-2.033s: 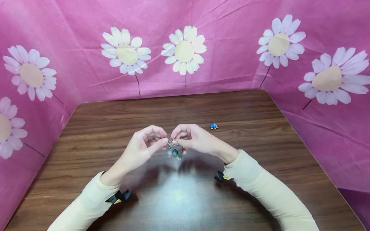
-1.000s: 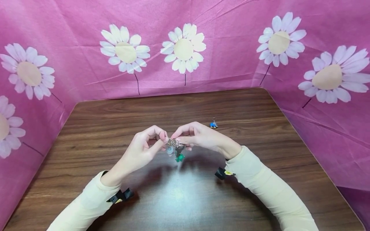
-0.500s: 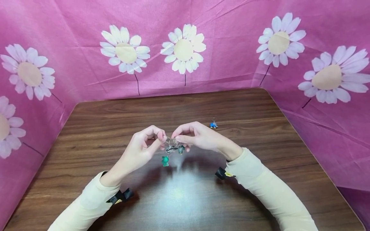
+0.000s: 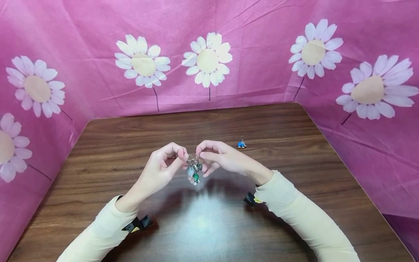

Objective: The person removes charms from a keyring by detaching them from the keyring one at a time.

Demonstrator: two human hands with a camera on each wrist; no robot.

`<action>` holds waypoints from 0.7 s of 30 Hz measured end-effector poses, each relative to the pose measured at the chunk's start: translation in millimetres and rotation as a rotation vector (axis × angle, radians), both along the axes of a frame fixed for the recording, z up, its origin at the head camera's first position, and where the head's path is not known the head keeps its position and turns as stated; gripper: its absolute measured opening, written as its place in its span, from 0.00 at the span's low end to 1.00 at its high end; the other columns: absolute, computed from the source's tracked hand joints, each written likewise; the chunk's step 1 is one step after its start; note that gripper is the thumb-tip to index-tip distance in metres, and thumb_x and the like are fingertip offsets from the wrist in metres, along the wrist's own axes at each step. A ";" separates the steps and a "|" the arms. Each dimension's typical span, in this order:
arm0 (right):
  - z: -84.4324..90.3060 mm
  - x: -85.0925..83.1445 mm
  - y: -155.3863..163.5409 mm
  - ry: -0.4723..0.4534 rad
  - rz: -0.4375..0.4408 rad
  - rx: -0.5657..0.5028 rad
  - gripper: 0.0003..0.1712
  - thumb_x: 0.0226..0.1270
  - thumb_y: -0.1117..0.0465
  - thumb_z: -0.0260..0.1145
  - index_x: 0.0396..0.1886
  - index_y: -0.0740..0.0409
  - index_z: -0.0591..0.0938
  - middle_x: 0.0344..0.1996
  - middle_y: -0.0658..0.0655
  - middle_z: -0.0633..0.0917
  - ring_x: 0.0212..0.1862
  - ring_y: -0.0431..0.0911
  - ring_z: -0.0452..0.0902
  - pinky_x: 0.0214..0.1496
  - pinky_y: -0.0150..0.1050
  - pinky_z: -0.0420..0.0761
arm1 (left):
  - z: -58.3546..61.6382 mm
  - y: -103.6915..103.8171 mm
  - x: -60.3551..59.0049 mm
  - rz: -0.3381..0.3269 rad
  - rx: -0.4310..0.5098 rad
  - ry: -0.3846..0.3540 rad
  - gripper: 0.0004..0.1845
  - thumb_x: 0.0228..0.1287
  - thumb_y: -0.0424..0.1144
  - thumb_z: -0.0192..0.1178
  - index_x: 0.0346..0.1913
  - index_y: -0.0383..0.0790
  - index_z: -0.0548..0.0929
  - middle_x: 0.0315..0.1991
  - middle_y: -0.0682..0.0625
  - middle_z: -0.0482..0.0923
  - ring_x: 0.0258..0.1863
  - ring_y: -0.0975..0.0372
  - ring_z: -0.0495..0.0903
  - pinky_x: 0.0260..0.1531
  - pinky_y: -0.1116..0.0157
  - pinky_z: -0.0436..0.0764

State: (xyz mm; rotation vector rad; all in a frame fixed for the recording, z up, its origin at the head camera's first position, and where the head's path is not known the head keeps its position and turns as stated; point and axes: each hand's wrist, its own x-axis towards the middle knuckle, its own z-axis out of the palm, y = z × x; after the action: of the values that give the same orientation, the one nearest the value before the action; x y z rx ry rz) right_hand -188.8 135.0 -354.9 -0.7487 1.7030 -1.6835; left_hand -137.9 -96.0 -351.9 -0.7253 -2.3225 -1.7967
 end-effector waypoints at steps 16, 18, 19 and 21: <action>-2.0 1.1 -1.8 0.188 0.020 0.044 0.12 0.70 0.67 0.68 0.50 0.66 0.81 0.42 0.63 0.87 0.38 0.58 0.86 0.46 0.55 0.87 | 0.3 -2.4 -0.4 0.004 0.016 0.068 0.10 0.67 0.21 0.59 0.33 0.40 0.76 0.34 0.50 0.81 0.33 0.60 0.81 0.37 0.65 0.84; -2.0 1.9 -2.8 0.233 -0.006 0.072 0.09 0.71 0.64 0.68 0.48 0.63 0.83 0.40 0.60 0.88 0.37 0.58 0.87 0.45 0.51 0.87 | -0.4 -2.6 -0.7 0.004 0.015 0.067 0.11 0.67 0.21 0.59 0.33 0.40 0.76 0.34 0.51 0.82 0.34 0.61 0.81 0.37 0.65 0.84; -2.1 2.1 -3.5 0.253 -0.019 0.075 0.08 0.72 0.64 0.68 0.47 0.62 0.84 0.40 0.59 0.88 0.38 0.59 0.87 0.45 0.51 0.88 | -0.8 -2.8 -0.9 0.004 0.013 0.065 0.11 0.67 0.21 0.59 0.33 0.40 0.76 0.35 0.51 0.82 0.34 0.61 0.81 0.38 0.65 0.84; -3.2 2.3 -5.1 0.289 -0.048 0.063 0.06 0.73 0.64 0.67 0.45 0.60 0.85 0.40 0.58 0.87 0.39 0.59 0.86 0.42 0.52 0.88 | -1.1 -3.5 -0.7 0.003 0.007 0.057 0.09 0.68 0.22 0.59 0.34 0.40 0.77 0.34 0.51 0.82 0.33 0.60 0.82 0.37 0.65 0.83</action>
State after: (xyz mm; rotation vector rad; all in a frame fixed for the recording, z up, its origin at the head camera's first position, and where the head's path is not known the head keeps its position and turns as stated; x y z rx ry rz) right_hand -186.5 130.0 -358.1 -0.9664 1.9743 -1.6056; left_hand -138.6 -99.4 -353.0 -0.7609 -2.2792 -1.7583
